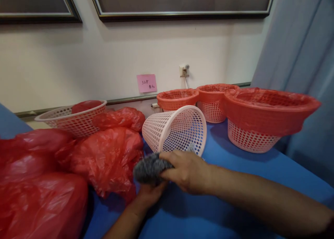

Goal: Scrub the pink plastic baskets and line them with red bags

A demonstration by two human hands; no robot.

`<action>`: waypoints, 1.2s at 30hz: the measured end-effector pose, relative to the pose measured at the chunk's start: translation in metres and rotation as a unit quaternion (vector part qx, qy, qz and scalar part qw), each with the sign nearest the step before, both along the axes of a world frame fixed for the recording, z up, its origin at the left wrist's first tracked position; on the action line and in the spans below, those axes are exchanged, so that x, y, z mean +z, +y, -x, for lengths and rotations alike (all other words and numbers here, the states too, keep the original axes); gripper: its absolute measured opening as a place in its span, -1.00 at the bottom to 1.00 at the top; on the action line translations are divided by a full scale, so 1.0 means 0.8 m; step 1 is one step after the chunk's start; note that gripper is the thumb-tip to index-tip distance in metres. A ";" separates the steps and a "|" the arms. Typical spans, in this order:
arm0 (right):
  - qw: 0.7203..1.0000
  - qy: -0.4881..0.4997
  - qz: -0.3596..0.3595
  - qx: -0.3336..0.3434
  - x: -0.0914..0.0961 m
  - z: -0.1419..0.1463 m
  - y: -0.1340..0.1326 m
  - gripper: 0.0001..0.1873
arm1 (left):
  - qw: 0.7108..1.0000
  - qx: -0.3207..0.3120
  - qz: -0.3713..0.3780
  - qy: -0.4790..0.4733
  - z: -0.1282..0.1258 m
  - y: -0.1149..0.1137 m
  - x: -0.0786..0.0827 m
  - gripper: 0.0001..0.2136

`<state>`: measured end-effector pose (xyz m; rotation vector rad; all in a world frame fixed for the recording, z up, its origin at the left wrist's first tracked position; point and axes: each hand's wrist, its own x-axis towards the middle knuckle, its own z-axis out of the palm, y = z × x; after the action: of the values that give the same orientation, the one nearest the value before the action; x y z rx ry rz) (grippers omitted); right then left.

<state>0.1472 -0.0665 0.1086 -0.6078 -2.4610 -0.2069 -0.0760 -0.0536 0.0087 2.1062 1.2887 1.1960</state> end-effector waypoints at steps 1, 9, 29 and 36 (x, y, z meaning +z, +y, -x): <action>0.999 0.051 -0.015 -0.006 0.012 -0.003 0.012 -0.66 | 1.000 -0.024 0.009 -0.015 -0.005 -0.002 0.009 -0.69; 0.817 0.512 0.140 -0.226 0.011 -0.100 0.139 -0.45 | 0.992 -0.055 0.041 -0.109 -0.008 -0.007 0.032 -0.75; 0.627 0.447 0.623 -0.136 -0.120 -0.035 -0.012 -0.35 | 0.993 -0.039 0.033 -0.110 -0.019 -0.003 0.026 -0.74; 0.720 0.427 0.356 -0.416 -0.127 -0.144 0.078 -0.33 | 0.989 -0.016 0.045 -0.141 -0.022 -0.003 0.022 -0.71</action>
<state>0.2624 -0.0039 0.0069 -1.6674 -1.1463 0.6018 -0.0583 -0.0560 0.0264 1.8100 1.1528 1.3393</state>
